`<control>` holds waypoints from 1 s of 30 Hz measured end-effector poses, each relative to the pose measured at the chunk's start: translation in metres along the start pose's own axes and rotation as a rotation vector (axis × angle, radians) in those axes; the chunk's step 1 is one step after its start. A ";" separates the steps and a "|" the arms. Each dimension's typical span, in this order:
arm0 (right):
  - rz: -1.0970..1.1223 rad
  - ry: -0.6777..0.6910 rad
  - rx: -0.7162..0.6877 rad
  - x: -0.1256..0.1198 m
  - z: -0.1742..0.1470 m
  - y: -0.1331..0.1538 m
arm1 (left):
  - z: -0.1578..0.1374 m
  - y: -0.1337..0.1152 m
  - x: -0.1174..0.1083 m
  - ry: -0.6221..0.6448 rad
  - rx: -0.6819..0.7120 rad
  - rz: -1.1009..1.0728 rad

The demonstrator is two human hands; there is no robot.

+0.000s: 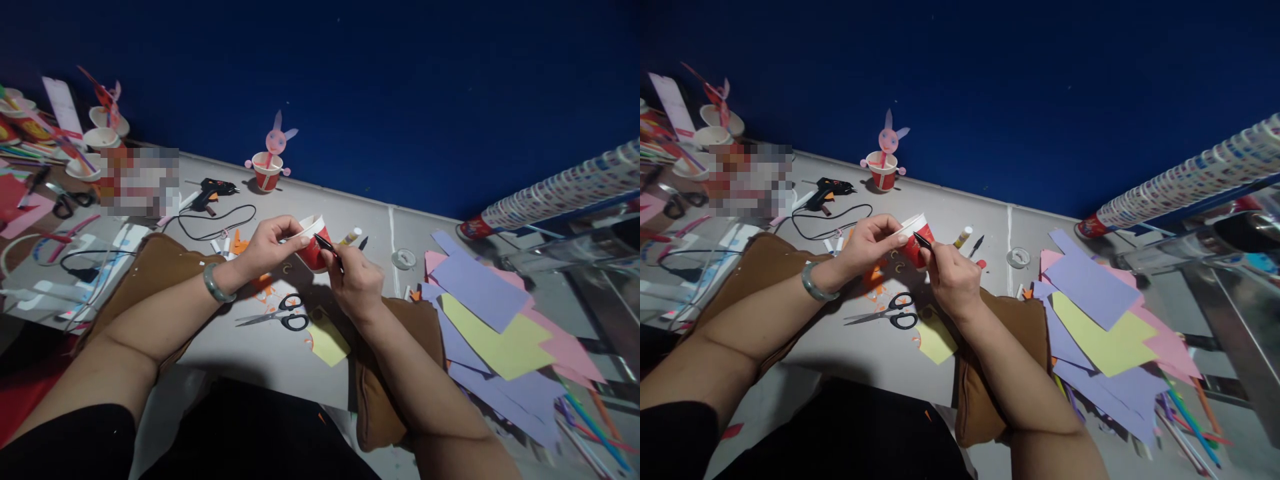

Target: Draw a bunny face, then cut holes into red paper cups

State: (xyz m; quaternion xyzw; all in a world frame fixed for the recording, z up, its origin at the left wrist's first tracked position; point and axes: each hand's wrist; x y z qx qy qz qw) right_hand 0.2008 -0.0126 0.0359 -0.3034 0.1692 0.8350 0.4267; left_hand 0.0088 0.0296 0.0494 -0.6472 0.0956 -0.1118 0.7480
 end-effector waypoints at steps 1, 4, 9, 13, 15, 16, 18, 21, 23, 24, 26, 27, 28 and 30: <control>0.008 -0.001 0.000 0.000 0.000 0.000 | 0.000 0.000 -0.001 0.003 -0.008 0.008; 0.014 -0.008 -0.008 0.000 0.000 0.001 | 0.001 0.000 -0.002 0.007 -0.025 0.036; 0.006 -0.021 -0.014 0.000 0.001 0.001 | 0.001 -0.001 -0.003 0.025 0.014 0.079; 0.012 -0.024 -0.006 0.000 0.001 0.000 | 0.000 -0.002 -0.002 0.024 0.040 0.100; 0.019 -0.019 0.006 0.000 0.000 0.000 | -0.001 -0.002 -0.001 0.013 0.055 0.108; 0.025 -0.014 0.012 0.000 0.000 0.000 | -0.001 -0.001 -0.001 0.007 0.064 0.112; 0.047 -0.004 0.027 0.000 0.000 -0.001 | -0.002 0.000 0.000 -0.002 0.081 0.121; 0.087 0.004 0.054 0.000 0.000 -0.001 | -0.003 0.003 0.001 -0.017 0.101 0.136; 0.095 0.005 0.070 0.001 0.000 -0.001 | -0.004 0.005 0.002 -0.023 0.111 0.134; 0.094 0.004 0.074 0.001 0.000 -0.001 | -0.004 0.005 0.002 -0.020 0.116 0.128; 0.093 0.002 0.078 0.002 0.000 -0.001 | -0.004 0.006 0.003 -0.017 0.125 0.122; 0.094 0.002 0.078 0.002 0.000 -0.001 | -0.004 0.006 0.003 -0.016 0.129 0.124; 0.095 0.002 0.075 0.001 0.000 -0.001 | -0.004 0.005 0.003 -0.017 0.134 0.130; 0.088 0.006 0.062 0.001 0.001 -0.001 | -0.004 0.004 0.003 -0.015 0.145 0.138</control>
Point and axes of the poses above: each hand's wrist, its own z-axis towards the middle knuckle, its own x-axis out of the palm, y = z × x, and after that the axes turned 6 degrees about -x, right-handed
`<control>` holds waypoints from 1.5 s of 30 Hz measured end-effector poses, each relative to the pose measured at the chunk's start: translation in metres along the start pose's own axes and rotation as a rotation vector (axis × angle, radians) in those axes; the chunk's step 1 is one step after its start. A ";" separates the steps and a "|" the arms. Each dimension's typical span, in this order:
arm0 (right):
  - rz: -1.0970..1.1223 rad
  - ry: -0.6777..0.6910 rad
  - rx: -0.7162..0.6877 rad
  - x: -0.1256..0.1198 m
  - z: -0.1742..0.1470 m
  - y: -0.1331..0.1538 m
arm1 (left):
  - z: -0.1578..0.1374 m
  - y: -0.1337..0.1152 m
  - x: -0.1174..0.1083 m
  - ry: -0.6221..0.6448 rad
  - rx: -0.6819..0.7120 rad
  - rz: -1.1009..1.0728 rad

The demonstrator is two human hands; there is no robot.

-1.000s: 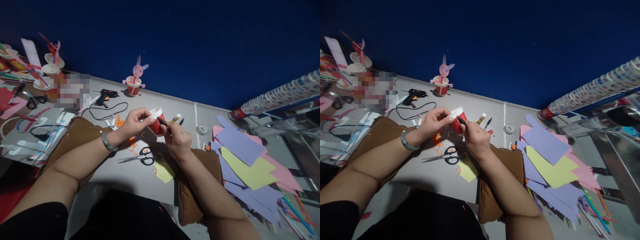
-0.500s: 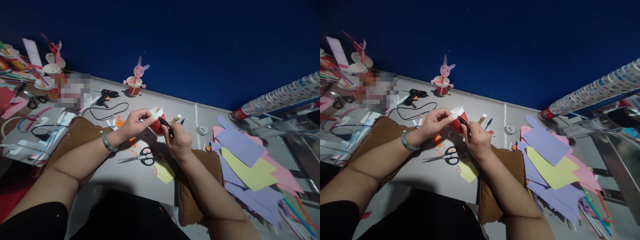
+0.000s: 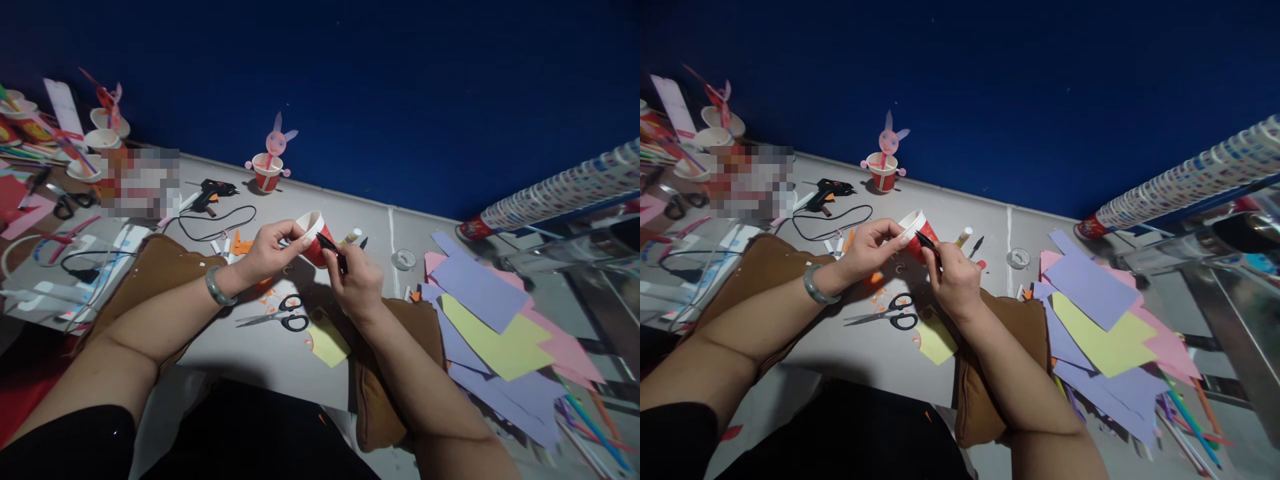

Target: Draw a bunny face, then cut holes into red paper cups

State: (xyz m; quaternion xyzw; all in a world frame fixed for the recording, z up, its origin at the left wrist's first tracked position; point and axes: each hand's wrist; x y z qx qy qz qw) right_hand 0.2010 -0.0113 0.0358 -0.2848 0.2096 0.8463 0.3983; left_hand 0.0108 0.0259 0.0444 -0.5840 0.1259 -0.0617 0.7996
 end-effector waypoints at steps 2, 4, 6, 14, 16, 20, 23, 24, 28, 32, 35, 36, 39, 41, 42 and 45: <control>-0.015 0.007 -0.007 -0.001 0.000 0.000 | 0.000 -0.001 -0.001 0.008 0.003 -0.001; -0.024 0.015 -0.005 -0.001 0.000 0.000 | 0.000 -0.002 -0.001 0.010 -0.005 -0.003; -0.030 0.021 -0.004 -0.001 0.000 0.000 | 0.000 -0.002 -0.001 0.010 -0.020 -0.006; -0.039 0.015 -0.014 -0.002 -0.001 -0.001 | 0.000 -0.002 -0.002 0.002 -0.071 -0.028; -0.045 0.024 -0.007 -0.002 -0.001 -0.001 | 0.000 -0.002 -0.002 0.007 -0.079 -0.035; -0.047 0.032 0.008 0.000 -0.002 -0.002 | 0.003 -0.002 -0.004 0.013 -0.106 -0.073; -0.002 0.032 0.032 -0.001 -0.001 -0.001 | 0.007 -0.001 -0.007 -0.003 -0.133 -0.122; 0.039 0.034 0.054 -0.001 0.000 -0.001 | 0.009 0.000 -0.008 -0.006 -0.144 -0.142; 0.251 0.049 0.181 -0.003 0.003 0.001 | 0.015 0.004 -0.014 -0.010 -0.162 -0.184; 0.381 0.106 0.262 -0.003 0.007 0.002 | 0.016 0.003 -0.017 0.012 -0.122 -0.097; 0.422 0.146 0.274 -0.004 0.008 0.002 | 0.015 0.000 -0.017 0.023 -0.081 0.001; 0.428 0.148 0.270 -0.004 0.009 0.002 | 0.015 -0.001 -0.017 0.021 -0.067 0.030; 0.430 0.147 0.268 -0.004 0.009 0.002 | 0.015 -0.004 -0.016 0.020 -0.031 0.101; 0.419 0.155 0.277 -0.004 0.009 0.002 | 0.014 -0.005 -0.016 0.029 -0.016 0.135; 0.414 0.158 0.280 -0.004 0.009 0.002 | 0.014 -0.006 -0.017 0.035 -0.008 0.152; 0.406 0.162 0.281 -0.003 0.008 0.002 | 0.014 -0.005 -0.019 0.053 0.025 0.209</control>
Point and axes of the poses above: each hand's wrist, its own z-axis towards the middle knuckle, its own x-axis out of the palm, y = z × x, and after that the axes turned 6 degrees about -x, right-handed
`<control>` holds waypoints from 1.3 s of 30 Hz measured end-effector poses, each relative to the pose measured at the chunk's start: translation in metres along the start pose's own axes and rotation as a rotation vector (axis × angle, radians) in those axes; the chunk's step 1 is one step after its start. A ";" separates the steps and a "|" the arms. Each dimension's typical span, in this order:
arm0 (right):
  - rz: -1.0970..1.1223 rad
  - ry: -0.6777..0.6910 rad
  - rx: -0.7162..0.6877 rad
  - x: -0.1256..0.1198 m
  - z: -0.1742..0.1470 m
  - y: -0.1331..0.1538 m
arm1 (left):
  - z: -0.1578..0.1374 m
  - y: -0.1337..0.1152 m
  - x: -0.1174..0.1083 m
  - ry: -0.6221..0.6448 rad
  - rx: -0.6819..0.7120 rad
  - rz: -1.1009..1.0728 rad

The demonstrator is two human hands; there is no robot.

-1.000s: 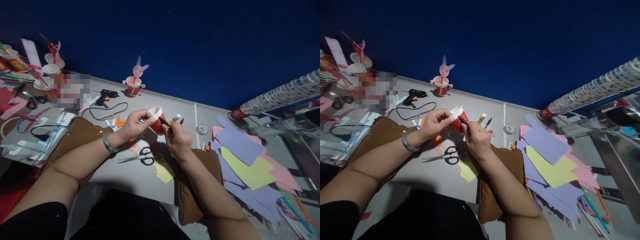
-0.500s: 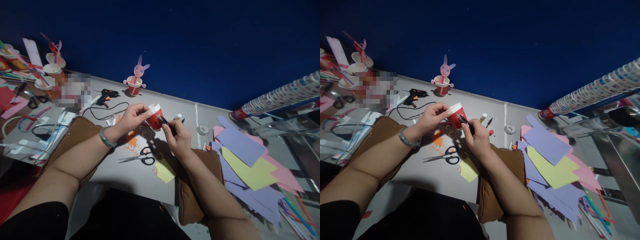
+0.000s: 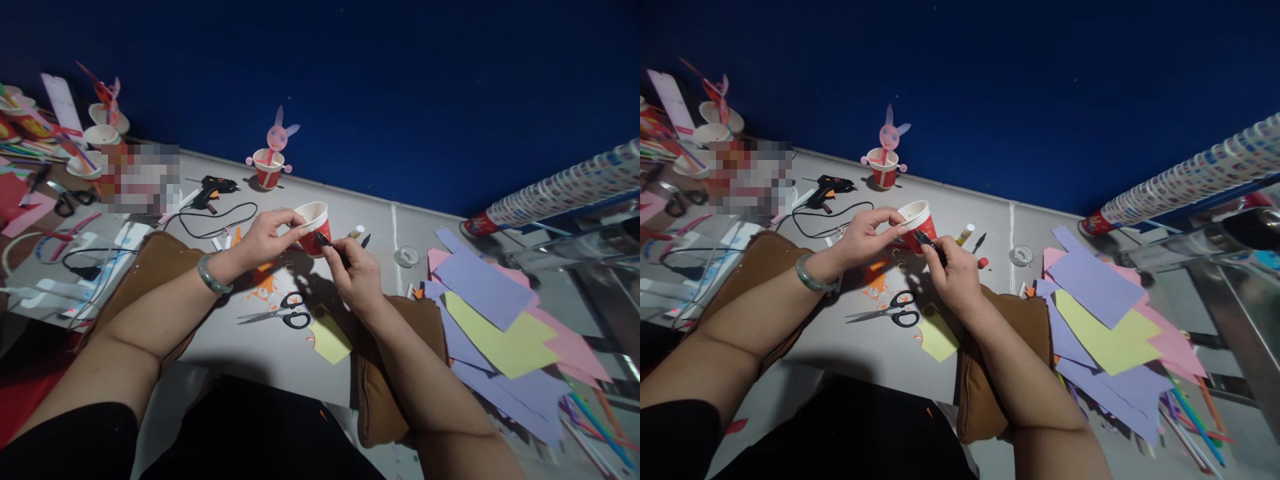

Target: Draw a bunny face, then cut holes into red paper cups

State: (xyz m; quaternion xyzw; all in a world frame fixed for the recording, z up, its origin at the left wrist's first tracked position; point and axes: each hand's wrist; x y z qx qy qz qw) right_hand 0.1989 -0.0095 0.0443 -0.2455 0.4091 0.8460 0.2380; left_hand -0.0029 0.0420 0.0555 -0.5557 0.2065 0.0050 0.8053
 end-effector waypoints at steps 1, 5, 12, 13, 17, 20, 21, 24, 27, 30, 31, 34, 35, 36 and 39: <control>-0.003 0.002 -0.001 0.000 0.000 0.000 | 0.000 0.001 -0.001 0.005 0.016 0.018; -0.028 0.004 -0.012 -0.001 -0.001 0.001 | 0.002 0.006 -0.002 0.015 0.103 0.076; -0.119 0.023 -0.012 0.000 -0.003 0.003 | 0.004 0.008 -0.004 0.048 0.170 0.168; -0.123 0.027 -0.012 0.000 -0.003 0.003 | 0.004 0.008 -0.004 0.053 0.173 0.171; -0.051 0.033 0.005 -0.001 -0.002 0.002 | 0.004 0.009 -0.004 0.067 0.170 0.154; 0.021 0.021 0.027 -0.002 0.000 0.004 | 0.002 0.009 -0.003 0.051 0.136 0.108; 0.035 0.017 0.031 -0.002 0.000 0.005 | 0.002 0.008 -0.003 0.044 0.122 0.089; 0.052 0.005 0.040 -0.004 0.001 0.007 | 0.000 0.007 -0.001 0.047 0.086 0.028; 0.069 0.000 0.054 -0.004 0.001 0.009 | -0.001 0.006 0.000 0.062 0.055 -0.011; 0.103 0.002 0.078 -0.005 0.001 0.009 | -0.001 0.006 0.000 0.068 0.035 -0.032; 0.116 0.003 0.088 -0.005 0.001 0.008 | -0.001 0.006 0.000 0.070 0.030 -0.043; 0.142 0.009 0.114 -0.005 0.001 0.008 | -0.001 0.005 0.000 0.070 0.014 -0.068; 0.142 0.009 0.120 -0.005 0.001 0.008 | -0.001 0.004 0.000 0.068 0.010 -0.072; 0.141 0.010 0.125 -0.005 0.000 0.008 | -0.001 0.004 0.000 0.067 0.006 -0.075; 0.139 0.010 0.132 -0.005 0.000 0.009 | -0.002 0.003 0.001 0.066 -0.008 -0.078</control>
Point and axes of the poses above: each hand's wrist, its own z-axis towards the middle knuckle, its own x-axis out of the palm, y = z × x, and after that the axes turned 6 degrees about -x, right-handed
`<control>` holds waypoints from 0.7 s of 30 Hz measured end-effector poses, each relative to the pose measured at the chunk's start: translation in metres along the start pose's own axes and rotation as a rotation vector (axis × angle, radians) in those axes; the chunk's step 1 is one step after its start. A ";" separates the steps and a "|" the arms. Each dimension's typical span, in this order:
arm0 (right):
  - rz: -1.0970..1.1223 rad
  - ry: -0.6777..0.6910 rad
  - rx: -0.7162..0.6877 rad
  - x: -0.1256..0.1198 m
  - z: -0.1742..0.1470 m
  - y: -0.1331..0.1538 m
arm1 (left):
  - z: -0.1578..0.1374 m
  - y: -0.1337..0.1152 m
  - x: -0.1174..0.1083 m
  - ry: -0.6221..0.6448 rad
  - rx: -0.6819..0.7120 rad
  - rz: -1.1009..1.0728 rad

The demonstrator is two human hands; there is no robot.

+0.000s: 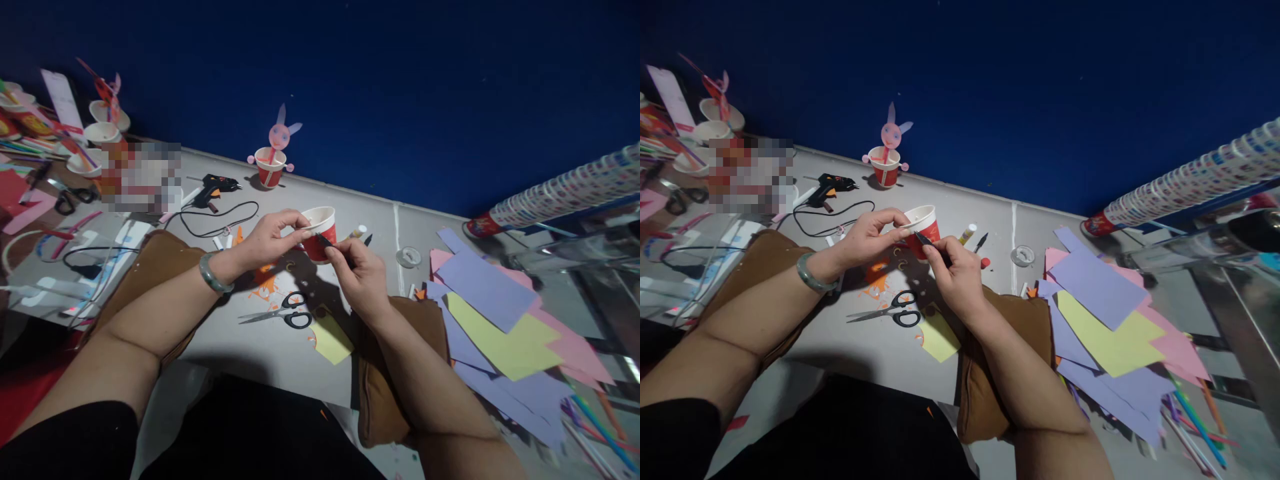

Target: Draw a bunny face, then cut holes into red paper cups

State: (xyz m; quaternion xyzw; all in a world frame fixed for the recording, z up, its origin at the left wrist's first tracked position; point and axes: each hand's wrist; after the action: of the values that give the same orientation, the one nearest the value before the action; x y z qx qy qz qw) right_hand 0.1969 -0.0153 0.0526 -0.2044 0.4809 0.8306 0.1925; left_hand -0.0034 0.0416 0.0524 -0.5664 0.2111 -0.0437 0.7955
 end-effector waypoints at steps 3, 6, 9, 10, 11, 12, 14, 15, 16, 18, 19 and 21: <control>0.004 -0.004 -0.003 0.000 0.000 0.001 | 0.000 -0.001 0.000 0.004 -0.012 0.002; 0.001 -0.011 -0.012 0.001 0.000 0.000 | 0.000 -0.002 0.000 0.002 -0.020 -0.007; -0.002 -0.013 -0.024 0.001 0.000 0.000 | 0.000 -0.002 0.000 0.001 -0.036 -0.028; -0.001 -0.013 -0.032 0.001 0.000 -0.001 | 0.000 -0.002 0.000 0.002 -0.042 -0.040; -0.003 -0.017 -0.043 0.001 0.000 -0.001 | 0.000 -0.002 -0.001 0.001 -0.047 -0.052; -0.009 -0.028 -0.061 0.001 0.001 -0.001 | 0.001 -0.002 -0.002 -0.003 -0.053 -0.062; -0.041 -0.070 -0.114 -0.001 0.002 -0.003 | 0.002 -0.002 -0.004 -0.019 -0.075 -0.091; -0.070 -0.098 -0.149 -0.003 0.003 -0.004 | 0.003 -0.002 -0.005 -0.024 -0.097 -0.118; -0.104 -0.121 -0.188 -0.004 0.004 -0.005 | 0.003 -0.001 -0.006 -0.020 -0.128 -0.153; -0.182 -0.138 -0.260 -0.008 0.006 -0.008 | 0.004 -0.001 -0.008 0.011 -0.200 -0.236; -0.221 -0.132 -0.291 -0.009 0.006 -0.009 | 0.004 -0.002 -0.008 0.035 -0.231 -0.275; -0.288 -0.112 -0.337 -0.011 0.007 -0.012 | 0.004 -0.002 -0.009 0.079 -0.272 -0.331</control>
State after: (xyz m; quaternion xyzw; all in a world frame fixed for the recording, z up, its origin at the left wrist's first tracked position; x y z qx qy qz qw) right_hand 0.2115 -0.0047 0.0532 -0.2536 0.2899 0.8732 0.2985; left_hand -0.0101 0.0471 0.0584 -0.6933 0.1504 -0.1670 0.6847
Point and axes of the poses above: each hand's wrist, its own z-axis towards the middle knuckle, its own x-axis out of the palm, y = z × x, and after that the axes turned 6 degrees about -x, right-handed
